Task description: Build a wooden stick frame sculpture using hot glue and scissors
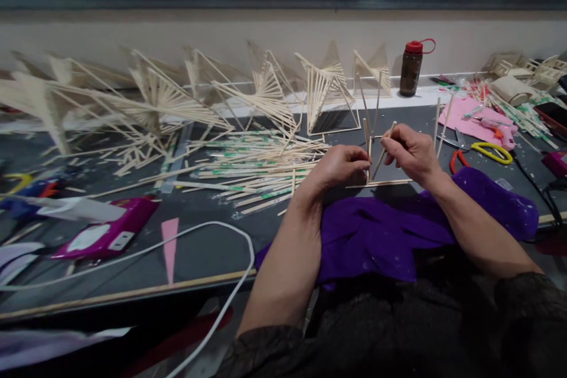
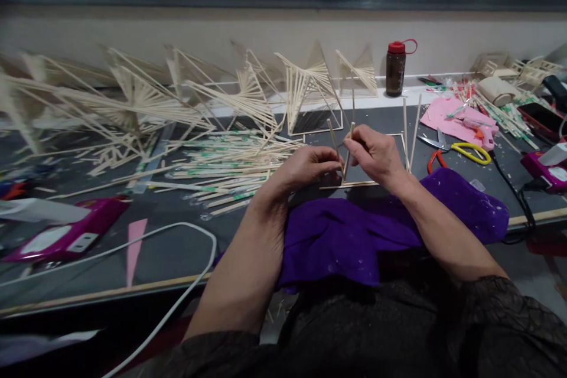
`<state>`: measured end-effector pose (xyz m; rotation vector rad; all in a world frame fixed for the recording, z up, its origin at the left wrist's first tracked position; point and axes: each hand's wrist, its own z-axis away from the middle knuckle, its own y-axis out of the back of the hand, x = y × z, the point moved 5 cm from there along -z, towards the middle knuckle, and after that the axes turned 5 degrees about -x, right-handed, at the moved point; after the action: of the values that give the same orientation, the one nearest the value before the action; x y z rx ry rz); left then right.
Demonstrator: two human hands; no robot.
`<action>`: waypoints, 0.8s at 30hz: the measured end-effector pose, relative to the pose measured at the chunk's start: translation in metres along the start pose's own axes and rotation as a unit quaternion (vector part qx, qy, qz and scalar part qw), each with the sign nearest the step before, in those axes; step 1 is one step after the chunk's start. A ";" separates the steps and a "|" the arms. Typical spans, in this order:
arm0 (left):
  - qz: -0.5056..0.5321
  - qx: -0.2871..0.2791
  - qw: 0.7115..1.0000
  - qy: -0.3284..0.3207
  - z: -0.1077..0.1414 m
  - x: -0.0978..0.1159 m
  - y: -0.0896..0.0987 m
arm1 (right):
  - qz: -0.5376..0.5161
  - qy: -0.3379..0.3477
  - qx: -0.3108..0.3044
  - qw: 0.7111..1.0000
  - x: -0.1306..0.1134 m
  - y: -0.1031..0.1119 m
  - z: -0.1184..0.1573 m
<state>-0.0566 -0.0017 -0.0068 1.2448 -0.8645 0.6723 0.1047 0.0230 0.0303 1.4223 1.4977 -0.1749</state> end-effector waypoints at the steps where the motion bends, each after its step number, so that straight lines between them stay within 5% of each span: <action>1: 0.012 0.006 1.000 -0.001 0.000 0.001 0.001 | -0.007 -0.002 -0.007 1.000 -0.001 0.001 0.001; 9: 0.082 0.140 0.987 -0.011 0.003 0.007 0.018 | -0.044 0.048 -0.109 0.992 0.003 -0.026 0.005; 18: 0.078 0.147 0.986 0.001 0.003 0.010 0.014 | -0.068 0.023 -0.179 0.981 0.002 -0.019 0.004; 24: 0.071 0.160 0.984 -0.035 -0.001 0.009 0.011 | 0.153 0.144 -0.129 0.969 -0.024 -0.008 0.017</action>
<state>-0.0607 0.0016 0.0064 1.5102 -0.9356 0.9122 0.1022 -0.0068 0.0352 1.4872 1.4435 0.4186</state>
